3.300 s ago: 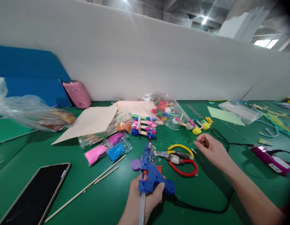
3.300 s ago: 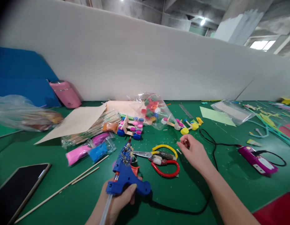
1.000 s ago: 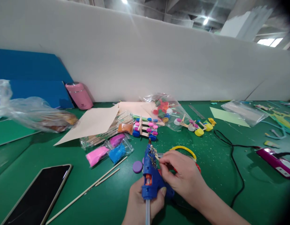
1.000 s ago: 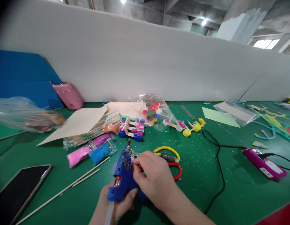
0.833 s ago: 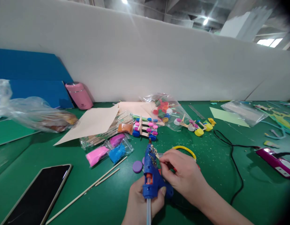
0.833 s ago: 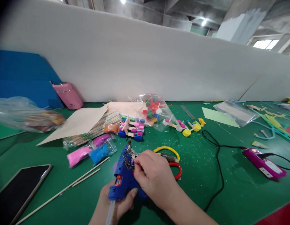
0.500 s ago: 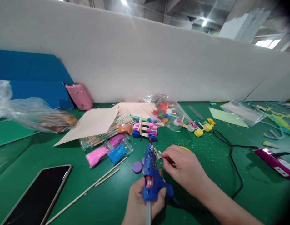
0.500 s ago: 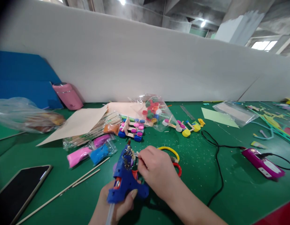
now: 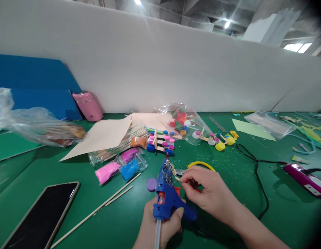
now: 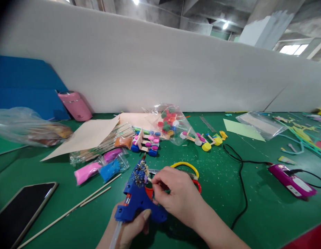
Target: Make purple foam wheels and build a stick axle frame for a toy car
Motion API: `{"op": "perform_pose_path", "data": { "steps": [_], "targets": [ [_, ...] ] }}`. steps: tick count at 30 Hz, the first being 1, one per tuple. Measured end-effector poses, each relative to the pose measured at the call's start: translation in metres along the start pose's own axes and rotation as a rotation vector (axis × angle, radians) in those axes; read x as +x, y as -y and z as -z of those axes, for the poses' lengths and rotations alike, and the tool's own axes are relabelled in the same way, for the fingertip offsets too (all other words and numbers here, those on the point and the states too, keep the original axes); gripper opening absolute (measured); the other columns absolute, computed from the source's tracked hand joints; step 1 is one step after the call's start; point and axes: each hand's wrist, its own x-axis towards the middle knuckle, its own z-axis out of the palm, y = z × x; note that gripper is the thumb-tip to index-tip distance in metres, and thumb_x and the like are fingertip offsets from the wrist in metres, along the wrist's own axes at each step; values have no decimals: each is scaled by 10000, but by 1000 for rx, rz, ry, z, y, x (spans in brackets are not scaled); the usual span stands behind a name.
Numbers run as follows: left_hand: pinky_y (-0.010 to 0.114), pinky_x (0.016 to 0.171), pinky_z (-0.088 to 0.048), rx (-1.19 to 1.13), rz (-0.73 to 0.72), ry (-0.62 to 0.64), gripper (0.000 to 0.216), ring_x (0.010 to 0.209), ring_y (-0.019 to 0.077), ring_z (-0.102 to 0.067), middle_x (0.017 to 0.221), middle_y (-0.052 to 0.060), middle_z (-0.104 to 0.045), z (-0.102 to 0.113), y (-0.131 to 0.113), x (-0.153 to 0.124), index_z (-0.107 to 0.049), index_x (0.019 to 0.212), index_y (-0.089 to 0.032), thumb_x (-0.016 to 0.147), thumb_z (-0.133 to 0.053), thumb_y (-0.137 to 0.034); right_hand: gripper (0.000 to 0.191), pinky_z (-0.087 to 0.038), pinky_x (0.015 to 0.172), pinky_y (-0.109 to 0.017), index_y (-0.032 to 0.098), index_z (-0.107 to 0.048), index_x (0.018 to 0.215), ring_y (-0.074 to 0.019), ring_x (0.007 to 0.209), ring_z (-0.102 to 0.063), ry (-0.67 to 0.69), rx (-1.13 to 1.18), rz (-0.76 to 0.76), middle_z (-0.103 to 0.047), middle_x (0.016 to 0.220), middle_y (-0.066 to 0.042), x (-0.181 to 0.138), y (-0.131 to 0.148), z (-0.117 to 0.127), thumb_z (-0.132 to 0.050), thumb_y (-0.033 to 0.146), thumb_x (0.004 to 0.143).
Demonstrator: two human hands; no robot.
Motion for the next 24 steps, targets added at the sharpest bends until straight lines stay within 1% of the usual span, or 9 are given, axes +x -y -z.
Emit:
{"op": "perform_pose_path", "data": {
  "steps": [3,6,11,15,18,22,24],
  "targets": [
    [174,310,-362,18,18,-13,86,245,82,-422,285,-68,-452,-1,0,0,-613,594,-127,512,-613,-156,138,-369,506,-178,185,-563,715,-84,545,-489,-9,-11,-6,-534,641,30,2,1,-2,-495,64,723],
    [175,309,-363,15,23,-16,57,243,84,-424,275,-67,-443,-2,-1,-1,-586,560,-137,517,-602,-172,142,-373,519,-193,189,-567,714,-95,558,-495,-46,-35,25,-545,646,22,3,2,-3,-491,68,719],
    [181,309,-368,26,53,5,110,246,89,-430,281,-62,-456,-3,0,-2,-624,609,-112,519,-595,-166,150,-386,522,-203,194,-573,727,-105,571,-513,-131,-11,42,-573,670,9,5,2,-3,-493,68,715],
    [186,320,-378,20,65,31,138,251,88,-435,295,-56,-472,-3,3,-1,-649,638,-97,521,-613,-159,153,-389,518,-193,190,-579,717,-97,554,-510,-146,-2,3,-573,650,16,8,2,1,-512,54,699],
    [188,319,-380,-6,70,24,147,249,87,-427,284,-62,-456,-3,6,0,-650,651,-92,528,-622,-168,142,-387,486,-182,186,-571,698,-91,528,-503,-122,37,-46,-588,653,14,7,2,4,-520,54,688],
    [166,295,-341,0,60,34,119,239,76,-408,269,-64,-439,-3,7,1,-648,634,-94,542,-605,-155,146,-390,492,-180,187,-570,690,-95,549,-511,-12,60,-11,-584,646,16,3,-1,2,-516,51,694],
    [160,293,-333,-7,52,52,114,238,73,-411,277,-58,-451,-3,7,1,-646,631,-94,544,-598,-150,148,-395,503,-188,189,-574,705,-100,564,-518,-9,48,-1,-587,662,13,2,-3,0,-510,56,701]
  ]
}}
